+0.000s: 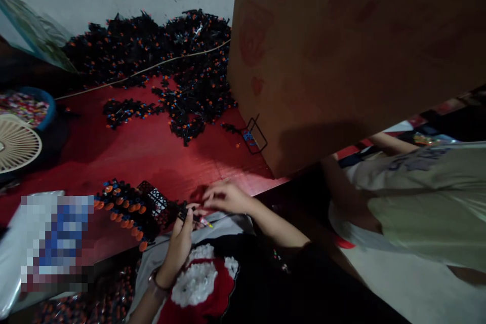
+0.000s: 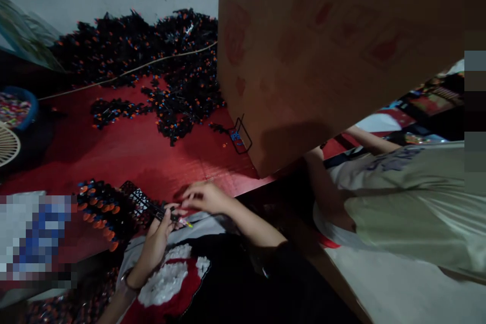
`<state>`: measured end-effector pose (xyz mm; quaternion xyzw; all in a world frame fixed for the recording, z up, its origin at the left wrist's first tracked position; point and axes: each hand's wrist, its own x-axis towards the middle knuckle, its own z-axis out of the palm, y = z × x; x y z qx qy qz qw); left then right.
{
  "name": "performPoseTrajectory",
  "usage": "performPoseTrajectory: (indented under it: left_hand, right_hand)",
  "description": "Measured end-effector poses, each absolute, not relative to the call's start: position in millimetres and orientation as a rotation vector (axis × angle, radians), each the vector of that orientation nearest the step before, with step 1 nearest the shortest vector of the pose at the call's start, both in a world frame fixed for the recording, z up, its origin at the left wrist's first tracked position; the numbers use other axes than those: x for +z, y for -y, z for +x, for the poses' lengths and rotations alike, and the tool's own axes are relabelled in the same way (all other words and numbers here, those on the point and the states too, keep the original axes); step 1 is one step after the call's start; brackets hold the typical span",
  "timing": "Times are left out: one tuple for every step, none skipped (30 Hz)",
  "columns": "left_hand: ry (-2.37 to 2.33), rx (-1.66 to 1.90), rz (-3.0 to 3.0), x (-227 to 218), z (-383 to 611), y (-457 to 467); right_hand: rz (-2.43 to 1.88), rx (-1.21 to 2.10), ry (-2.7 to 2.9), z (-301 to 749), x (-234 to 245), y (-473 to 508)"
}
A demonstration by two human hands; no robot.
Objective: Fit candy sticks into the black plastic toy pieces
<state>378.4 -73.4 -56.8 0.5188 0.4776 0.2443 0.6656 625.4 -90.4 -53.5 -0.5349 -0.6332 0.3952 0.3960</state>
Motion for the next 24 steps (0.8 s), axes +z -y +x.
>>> performPoseTrajectory:
  left_hand:
    - [-1.066, 0.554, 1.168, -57.5, 380.5, 73.4]
    - [-1.052, 0.551, 1.182, -57.4, 381.4, 73.9]
    - [-1.039, 0.549, 1.202, -56.5, 381.7, 74.7]
    - [-1.029, 0.553, 1.219, -55.1, 381.6, 75.6]
    - [-1.022, 0.554, 1.228, -53.2, 381.5, 76.2]
    - [-1.017, 0.55, 1.232, -51.0, 381.3, 76.4]
    - [-1.013, 0.541, 1.237, -48.4, 381.0, 76.2]
    - [-1.01, 0.531, 1.249, -45.5, 380.8, 75.7]
    - [-1.009, 0.521, 1.265, -42.4, 380.5, 74.9]
    - [-1.01, 0.51, 1.282, -39.3, 380.1, 74.1]
    - [-1.012, 0.498, 1.296, -36.2, 379.9, 73.4]
    - [-1.012, 0.488, 1.304, -33.4, 379.8, 73.1]
    - [-1.012, 0.482, 1.302, -31.0, 379.9, 73.1]
    - [-1.012, 0.478, 1.289, -29.0, 380.2, 73.5]
    - [-1.007, 0.468, 1.271, -27.4, 380.6, 74.1]
    - [-0.999, 0.454, 1.252, -26.2, 381.2, 74.8]
    - [-0.99, 0.436, 1.234, -25.3, 381.7, 75.6]
    - [-0.983, 0.417, 1.218, -24.7, 382.1, 76.2]
    - [-0.98, 0.402, 1.205, -24.4, 382.3, 76.8]
    - [-0.98, 0.397, 1.195, -24.3, 382.3, 77.4]
    - [-0.984, 0.404, 1.189, -24.4, 382.0, 78.1]
    - [-0.989, 0.416, 1.186, -24.8, 381.4, 78.9]
    - [-0.991, 0.424, 1.187, -25.4, 380.6, 80.1]
    - [-0.992, 0.43, 1.191, -26.2, 379.6, 81.6]
  right_hand:
    - [-1.603, 0.779, 1.514, 647.7, -50.3, 78.3]
    - [-1.882, 0.553, 1.369, 670.7, -47.9, 65.8]
    - [-2.158, 0.395, 1.231, 692.7, -46.4, 54.0]
    - [-2.412, 0.307, 1.118, 712.0, -46.0, 43.7]
    - [-2.579, 0.276, 1.086, 727.4, -46.7, 35.4]
    - [-2.647, 0.258, 1.057, 738.4, -48.2, 29.6]
    - [-2.693, 0.259, 1.06, 745.2, -50.4, 26.1]
    - [-2.7, 0.261, 1.076, 748.5, -53.0, 24.5]
    - [-2.696, 0.259, 1.091, 749.6, -55.7, 24.2]
    - [-2.7, 0.258, 1.106, 749.5, -58.1, 24.7]
    - [-2.706, 0.259, 1.118, 749.4, -60.1, 25.3]
    - [-2.713, 0.262, 1.127, 750.0, -61.6, 25.4]
    - [-2.721, 0.267, 1.135, 751.6, -62.6, 24.9]
    - [-2.728, 0.273, 1.14, 754.3, -63.1, 23.5]
    - [-2.733, 0.28, 1.146, 757.8, -63.2, 21.5]
    - [-2.736, 0.286, 1.15, 761.7, -63.0, 19.0]
    - [-2.737, 0.292, 1.154, 765.6, -62.6, 16.3]
    - [-2.735, 0.295, 1.156, 769.1, -62.1, 13.9]
    - [-2.729, 0.295, 1.156, 771.9, -61.5, 11.9]
    - [-2.72, 0.288, 1.157, 773.7, -60.7, 10.8]
    - [-2.709, 0.274, 1.158, 774.5, -59.9, 10.6]
    - [-2.704, 0.253, 1.166, 773.9, -59.2, 11.6]
    - [-2.684, 0.226, 1.17, 771.5, -58.4, 14.0]
    - [-2.626, 0.213, 1.167, 767.1, -57.7, 17.8]
